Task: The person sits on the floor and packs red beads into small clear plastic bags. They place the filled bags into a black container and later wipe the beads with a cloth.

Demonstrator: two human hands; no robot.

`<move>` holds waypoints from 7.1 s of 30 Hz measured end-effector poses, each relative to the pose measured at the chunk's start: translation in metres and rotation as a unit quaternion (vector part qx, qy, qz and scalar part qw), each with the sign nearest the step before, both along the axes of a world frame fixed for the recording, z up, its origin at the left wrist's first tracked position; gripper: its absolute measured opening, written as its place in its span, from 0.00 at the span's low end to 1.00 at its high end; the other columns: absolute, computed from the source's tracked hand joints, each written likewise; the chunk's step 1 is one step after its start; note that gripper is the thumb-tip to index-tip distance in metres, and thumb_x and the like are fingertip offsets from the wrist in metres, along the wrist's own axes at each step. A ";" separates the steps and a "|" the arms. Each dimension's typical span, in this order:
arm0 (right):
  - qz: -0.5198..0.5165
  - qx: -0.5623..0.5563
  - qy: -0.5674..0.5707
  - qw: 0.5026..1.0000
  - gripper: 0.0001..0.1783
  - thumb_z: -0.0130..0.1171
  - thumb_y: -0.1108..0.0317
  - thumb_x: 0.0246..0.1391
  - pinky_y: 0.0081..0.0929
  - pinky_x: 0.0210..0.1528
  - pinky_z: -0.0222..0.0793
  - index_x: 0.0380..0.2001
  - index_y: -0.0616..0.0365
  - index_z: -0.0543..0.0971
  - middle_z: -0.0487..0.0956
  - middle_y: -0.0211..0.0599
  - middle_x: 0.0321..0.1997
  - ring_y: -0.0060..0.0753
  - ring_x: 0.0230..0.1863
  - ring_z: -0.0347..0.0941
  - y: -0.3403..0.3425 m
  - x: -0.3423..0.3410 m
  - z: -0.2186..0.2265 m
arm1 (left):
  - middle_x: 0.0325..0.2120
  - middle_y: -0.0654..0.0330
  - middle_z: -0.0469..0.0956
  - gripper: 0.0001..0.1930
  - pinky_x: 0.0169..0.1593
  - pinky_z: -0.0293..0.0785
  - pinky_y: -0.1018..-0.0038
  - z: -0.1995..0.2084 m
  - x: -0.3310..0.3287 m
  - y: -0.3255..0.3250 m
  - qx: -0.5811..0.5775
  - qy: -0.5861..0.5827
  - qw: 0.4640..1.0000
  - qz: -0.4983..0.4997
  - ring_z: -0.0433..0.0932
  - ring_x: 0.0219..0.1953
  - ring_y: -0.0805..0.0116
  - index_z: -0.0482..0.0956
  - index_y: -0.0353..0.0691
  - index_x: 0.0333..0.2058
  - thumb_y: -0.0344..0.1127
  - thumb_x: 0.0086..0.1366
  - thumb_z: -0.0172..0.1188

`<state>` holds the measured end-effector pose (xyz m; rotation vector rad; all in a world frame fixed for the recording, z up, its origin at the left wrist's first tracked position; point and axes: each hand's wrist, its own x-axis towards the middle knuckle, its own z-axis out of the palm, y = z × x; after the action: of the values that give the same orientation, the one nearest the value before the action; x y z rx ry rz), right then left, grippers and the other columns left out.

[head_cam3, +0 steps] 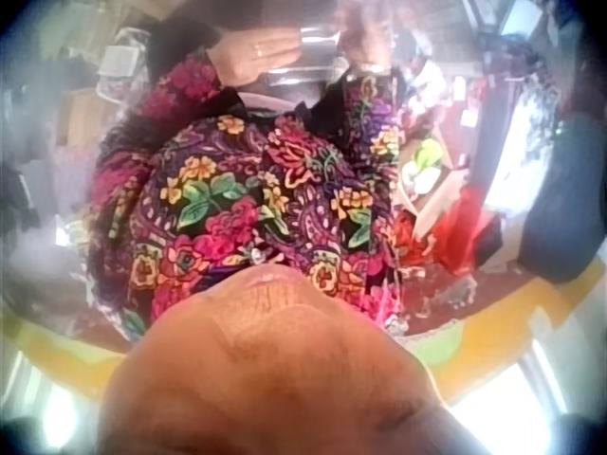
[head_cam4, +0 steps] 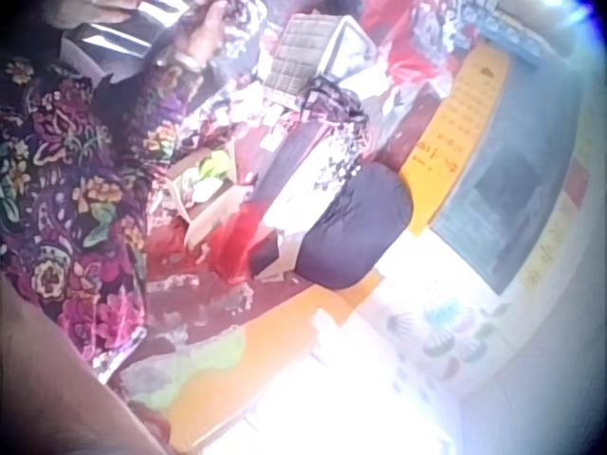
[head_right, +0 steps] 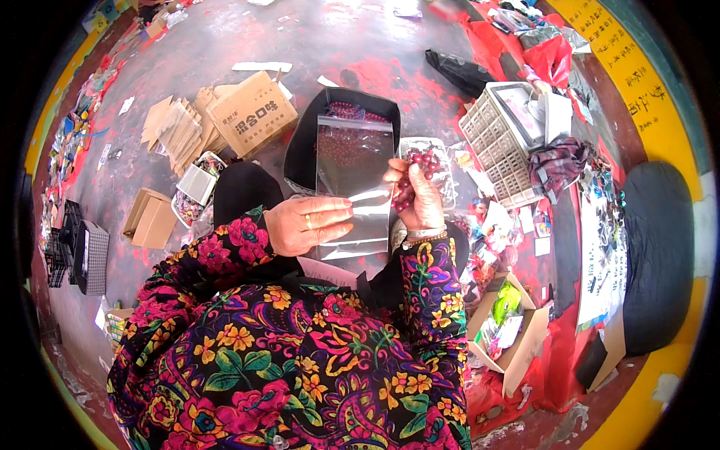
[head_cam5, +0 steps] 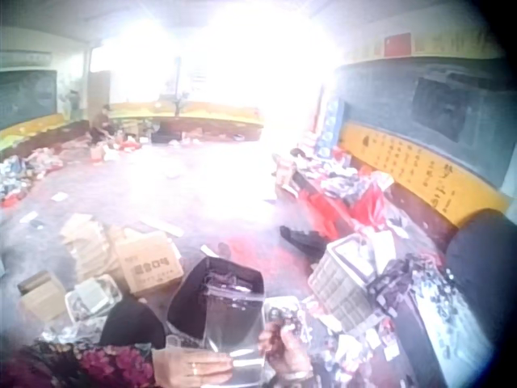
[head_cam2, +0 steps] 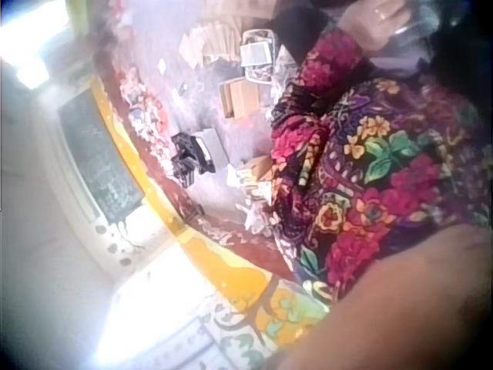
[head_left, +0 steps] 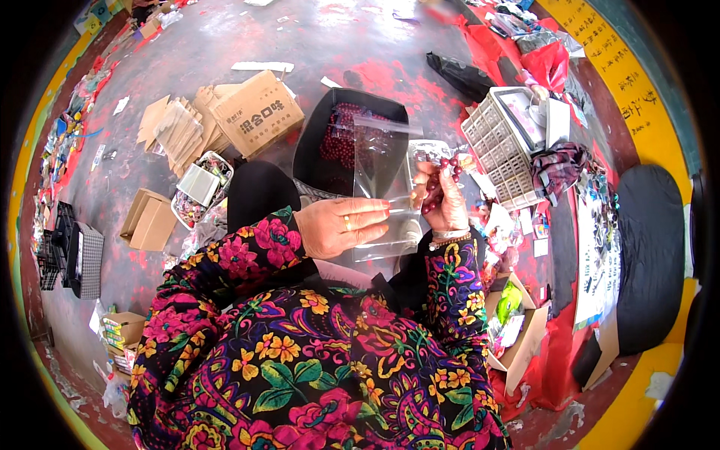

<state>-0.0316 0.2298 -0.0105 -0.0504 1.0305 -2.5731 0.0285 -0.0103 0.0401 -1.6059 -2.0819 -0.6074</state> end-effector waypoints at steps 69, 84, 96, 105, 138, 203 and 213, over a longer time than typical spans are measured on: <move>-0.055 0.395 0.207 0.893 0.03 0.58 0.77 0.49 0.14 0.29 0.62 0.29 0.62 0.77 0.72 0.22 0.23 0.14 0.26 0.65 -0.016 0.015 0.004 | 0.25 0.63 0.76 0.09 0.24 0.71 0.81 -0.024 -0.041 0.014 0.217 -0.648 0.705 0.190 0.73 0.25 0.79 0.77 0.34 0.34 0.33 0.56 0.59; -0.047 0.431 0.221 0.874 0.03 0.60 0.77 0.47 0.14 0.30 0.63 0.28 0.61 0.77 0.73 0.22 0.23 0.13 0.25 0.64 -0.012 0.011 -0.004 | 0.25 0.62 0.78 0.06 0.36 0.71 0.81 -0.040 -0.054 0.008 0.225 -0.603 0.740 0.193 0.74 0.29 0.78 0.79 0.32 0.31 0.28 0.58 0.56; -0.009 0.356 0.157 0.921 0.02 0.60 0.76 0.48 0.13 0.29 0.62 0.27 0.61 0.77 0.73 0.22 0.22 0.12 0.25 0.65 -0.021 0.017 0.007 | 0.21 0.66 0.74 0.06 0.31 0.67 0.81 -0.034 -0.047 0.016 0.157 -0.587 0.771 0.190 0.69 0.26 0.82 0.75 0.36 0.26 0.31 0.53 0.62; -0.050 0.365 0.193 0.910 0.03 0.60 0.77 0.48 0.13 0.29 0.61 0.26 0.61 0.76 0.71 0.21 0.23 0.13 0.26 0.63 -0.026 0.021 0.002 | 0.20 0.64 0.74 0.07 0.30 0.68 0.80 -0.049 -0.046 0.026 0.246 -0.639 0.709 0.169 0.70 0.25 0.81 0.74 0.36 0.25 0.30 0.50 0.64; -0.041 0.419 0.206 0.883 0.03 0.59 0.76 0.48 0.13 0.30 0.63 0.28 0.62 0.78 0.72 0.22 0.22 0.11 0.26 0.64 -0.033 0.025 0.005 | 0.26 0.50 0.75 0.08 0.34 0.71 0.69 -0.059 -0.036 0.024 0.123 -0.380 0.868 0.295 0.76 0.30 0.55 0.75 0.35 0.31 0.23 0.50 0.51; 0.095 0.730 0.384 0.558 0.19 0.65 0.70 0.31 0.41 0.35 0.68 0.31 0.59 0.70 0.72 0.49 0.31 0.53 0.35 0.71 -0.045 0.024 0.036 | 0.26 0.52 0.79 0.12 0.35 0.72 0.75 -0.094 -0.024 0.023 0.138 -0.575 0.762 0.263 0.78 0.29 0.68 0.79 0.32 0.35 0.34 0.57 0.53; 0.011 0.662 0.361 0.657 0.18 0.62 0.74 0.38 0.31 0.38 0.70 0.36 0.59 0.73 0.74 0.45 0.36 0.46 0.38 0.72 -0.039 0.033 0.051 | 0.22 0.56 0.78 0.12 0.30 0.73 0.76 -0.079 -0.025 0.013 0.184 -0.585 0.749 0.250 0.76 0.25 0.72 0.80 0.33 0.33 0.35 0.56 0.54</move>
<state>0.0011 0.1909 0.0403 -0.6991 2.8389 -1.0886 0.0030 0.0022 -0.0385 -0.2627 -2.7043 -1.9949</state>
